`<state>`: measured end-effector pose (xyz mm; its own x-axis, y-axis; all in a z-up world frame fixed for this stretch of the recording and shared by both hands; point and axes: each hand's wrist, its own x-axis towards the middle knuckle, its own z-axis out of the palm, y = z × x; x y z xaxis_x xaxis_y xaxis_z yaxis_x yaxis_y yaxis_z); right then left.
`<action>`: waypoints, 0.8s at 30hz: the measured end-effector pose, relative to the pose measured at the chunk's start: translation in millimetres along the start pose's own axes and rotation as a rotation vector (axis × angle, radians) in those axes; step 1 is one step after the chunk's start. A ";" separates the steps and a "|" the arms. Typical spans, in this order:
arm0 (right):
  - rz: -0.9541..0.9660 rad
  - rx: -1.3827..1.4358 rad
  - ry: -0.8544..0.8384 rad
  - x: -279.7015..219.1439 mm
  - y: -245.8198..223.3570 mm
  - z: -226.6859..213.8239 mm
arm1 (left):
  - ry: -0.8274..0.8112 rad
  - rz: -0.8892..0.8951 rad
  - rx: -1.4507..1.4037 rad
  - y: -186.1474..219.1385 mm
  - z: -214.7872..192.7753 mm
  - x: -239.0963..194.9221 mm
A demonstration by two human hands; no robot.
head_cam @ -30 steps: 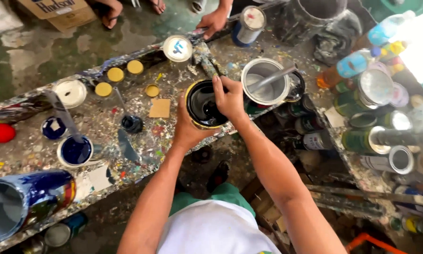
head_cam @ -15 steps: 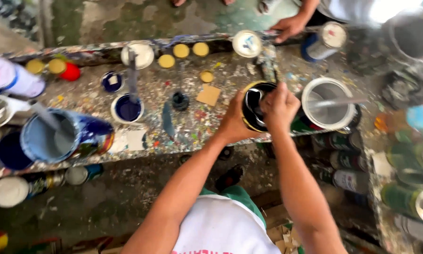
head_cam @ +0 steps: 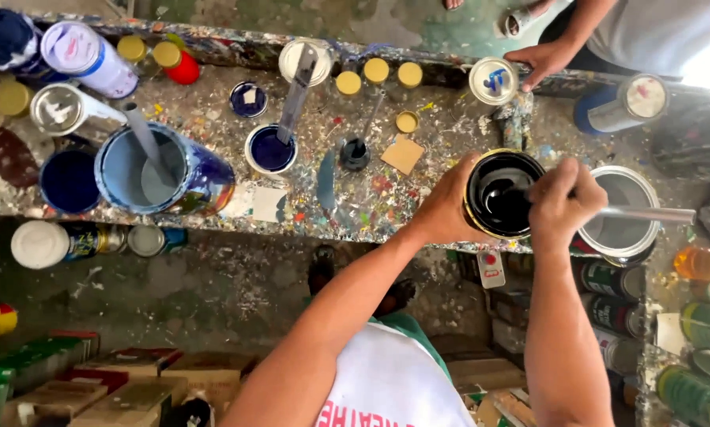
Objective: A person is manually mixing paint by adding pigments to a base, stirring with a stick, and testing the color on a small piece of cardboard at a mixing station.
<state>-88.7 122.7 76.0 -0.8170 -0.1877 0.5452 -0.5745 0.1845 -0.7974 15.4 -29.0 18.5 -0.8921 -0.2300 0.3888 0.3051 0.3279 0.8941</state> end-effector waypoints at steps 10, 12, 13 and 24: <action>-0.059 0.060 -0.018 -1.8 -18.9 -9.9 | -0.129 -0.196 0.065 -12.5 -2.4 -40.5; -0.033 0.245 0.018 -5.9 -30.6 6.5 | -0.224 -0.279 0.139 -19.1 -14.3 -49.2; 0.001 0.432 0.060 -11.9 -36.9 13.8 | -0.328 -0.361 0.216 -22.2 -19.9 -57.2; 0.129 -0.221 -0.477 -12.1 -77.4 5.1 | -0.214 -0.938 0.170 -65.6 -208.5 -301.1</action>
<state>-34.1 105.7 129.8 -0.7983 -0.5579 0.2271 -0.5094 0.4242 -0.7487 333.5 -172.4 -110.8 -0.7948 -0.2992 -0.5280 -0.5968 0.2281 0.7693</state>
